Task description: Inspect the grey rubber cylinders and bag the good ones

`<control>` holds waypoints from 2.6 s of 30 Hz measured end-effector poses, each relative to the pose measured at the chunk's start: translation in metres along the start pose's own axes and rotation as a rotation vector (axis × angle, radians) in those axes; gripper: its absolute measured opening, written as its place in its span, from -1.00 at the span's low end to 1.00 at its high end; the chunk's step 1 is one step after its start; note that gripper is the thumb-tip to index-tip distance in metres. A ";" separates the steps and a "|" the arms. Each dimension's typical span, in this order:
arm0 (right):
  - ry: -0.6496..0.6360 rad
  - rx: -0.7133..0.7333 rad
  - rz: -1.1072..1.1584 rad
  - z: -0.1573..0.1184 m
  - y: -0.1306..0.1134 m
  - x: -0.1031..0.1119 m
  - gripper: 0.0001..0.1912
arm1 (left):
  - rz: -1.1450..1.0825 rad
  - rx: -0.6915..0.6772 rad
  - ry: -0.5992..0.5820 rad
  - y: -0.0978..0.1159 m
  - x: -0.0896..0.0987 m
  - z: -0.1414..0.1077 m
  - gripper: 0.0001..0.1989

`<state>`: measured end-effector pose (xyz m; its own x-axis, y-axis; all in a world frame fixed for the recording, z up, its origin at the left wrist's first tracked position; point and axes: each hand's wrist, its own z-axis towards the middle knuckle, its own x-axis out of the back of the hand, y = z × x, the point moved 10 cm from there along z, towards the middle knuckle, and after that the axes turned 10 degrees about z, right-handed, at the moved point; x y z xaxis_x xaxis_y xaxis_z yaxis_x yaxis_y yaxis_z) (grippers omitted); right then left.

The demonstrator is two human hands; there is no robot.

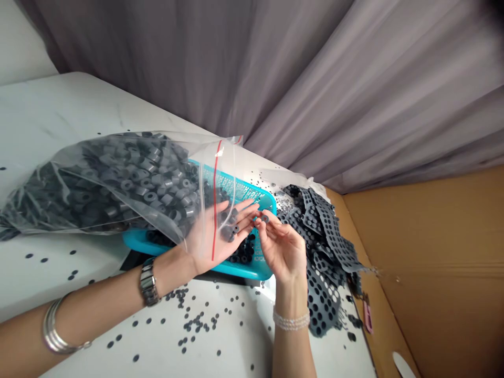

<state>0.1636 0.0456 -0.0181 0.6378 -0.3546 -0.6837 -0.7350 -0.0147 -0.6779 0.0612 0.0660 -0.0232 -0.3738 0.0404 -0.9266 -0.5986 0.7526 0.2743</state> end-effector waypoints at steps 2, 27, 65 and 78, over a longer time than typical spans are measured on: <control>0.005 0.000 0.008 -0.002 0.000 -0.002 -0.86 | -0.009 -0.004 -0.004 0.001 0.000 0.000 -0.45; 0.020 0.167 -0.156 -0.004 -0.008 -0.004 -0.81 | 0.011 -0.001 0.090 -0.003 0.000 -0.002 -0.48; -0.227 0.167 -0.985 -0.019 0.006 -0.036 -0.82 | 0.077 0.049 -0.071 -0.004 -0.005 -0.001 -0.43; -0.107 -0.191 -0.028 -0.009 0.024 -0.015 -0.91 | 0.024 0.026 -0.038 -0.003 -0.003 -0.003 -0.42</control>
<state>0.1341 0.0420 -0.0212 0.6717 -0.2504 -0.6972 -0.7406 -0.2039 -0.6403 0.0621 0.0616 -0.0201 -0.3608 0.0832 -0.9289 -0.5706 0.7681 0.2905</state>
